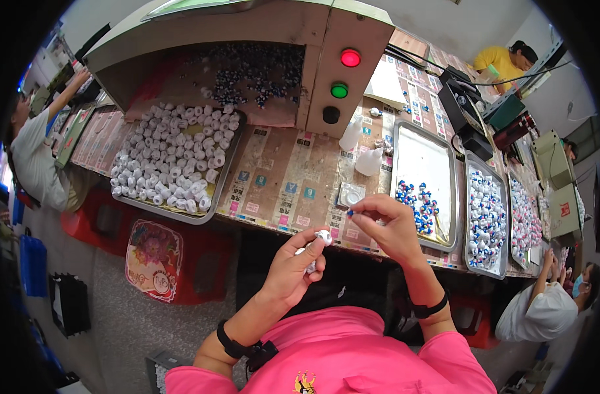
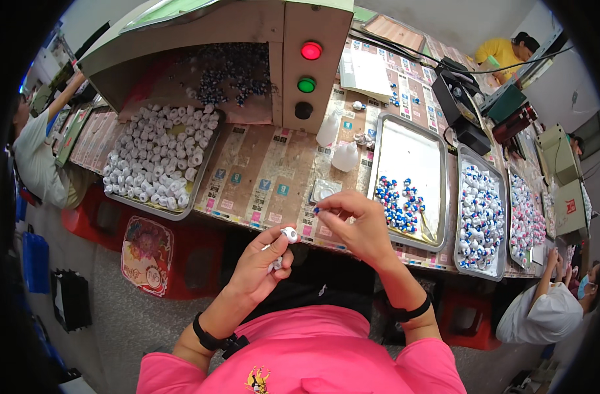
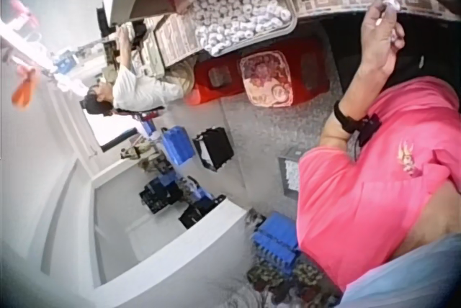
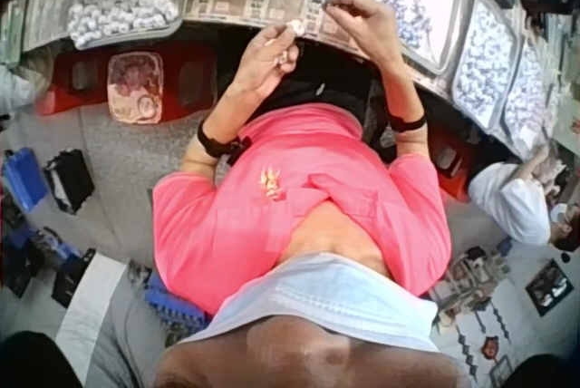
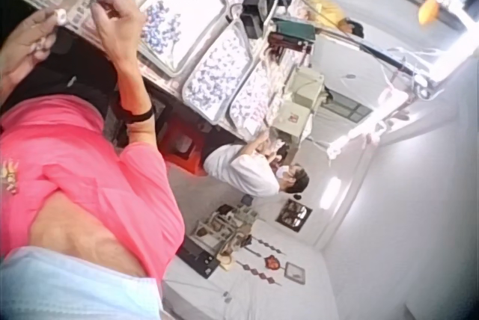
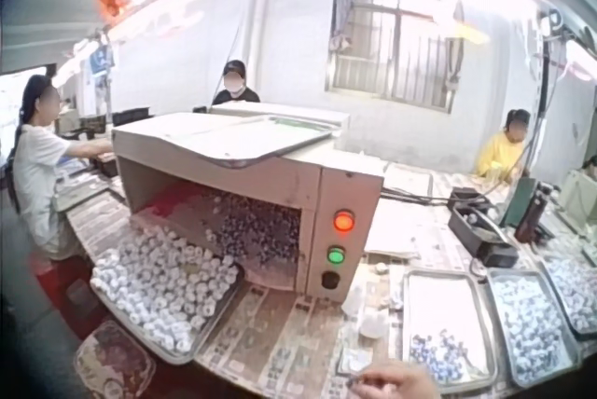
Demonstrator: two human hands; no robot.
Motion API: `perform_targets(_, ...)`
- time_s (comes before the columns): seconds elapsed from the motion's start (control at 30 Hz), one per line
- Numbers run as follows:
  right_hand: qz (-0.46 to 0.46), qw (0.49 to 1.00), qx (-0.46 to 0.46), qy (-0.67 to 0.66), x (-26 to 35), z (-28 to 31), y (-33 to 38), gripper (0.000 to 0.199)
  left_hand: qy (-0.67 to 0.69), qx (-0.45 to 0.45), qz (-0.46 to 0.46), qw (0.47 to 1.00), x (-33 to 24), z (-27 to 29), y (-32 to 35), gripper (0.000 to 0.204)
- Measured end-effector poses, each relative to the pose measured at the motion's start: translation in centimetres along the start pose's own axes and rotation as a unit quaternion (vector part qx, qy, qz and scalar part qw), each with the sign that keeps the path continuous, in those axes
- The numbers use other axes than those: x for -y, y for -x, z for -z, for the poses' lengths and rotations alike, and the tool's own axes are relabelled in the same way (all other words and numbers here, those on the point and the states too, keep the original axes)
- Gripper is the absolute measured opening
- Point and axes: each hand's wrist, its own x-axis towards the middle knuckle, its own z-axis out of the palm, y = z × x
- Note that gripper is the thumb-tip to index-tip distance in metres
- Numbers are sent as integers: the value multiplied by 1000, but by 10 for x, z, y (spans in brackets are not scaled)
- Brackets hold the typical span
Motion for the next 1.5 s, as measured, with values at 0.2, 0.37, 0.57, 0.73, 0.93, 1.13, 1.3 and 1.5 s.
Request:
perform_targets(0.2,-78,977,54,-190,18,-7,24,15,-9,8,9,1000,3,-3,-3,28)
perform_targets(0.37,-85,974,68,-201,10,-12,30,18,-25,6,10,1000,5,-4,-3,27)
perform_targets(0.57,-60,977,90,-186,5,-9,31,17,-71,-14,7,997,6,-4,-1,26)
perform_targets(0.73,-63,971,99,-211,6,3,28,16,-90,-25,20,995,7,-12,-6,24)
perform_targets(0.93,73,993,-12,-95,2,33,37,15,16,6,70,997,-1,-18,-5,34)
perform_targets(1.13,-74,897,-406,158,-57,148,58,13,79,21,84,993,-17,6,6,26)
perform_targets(1.3,-91,803,-479,342,-121,237,95,17,37,-10,62,997,-20,2,8,25)
perform_targets(1.5,-47,756,-468,456,-122,237,86,20,-2,5,42,999,-17,-4,6,25)
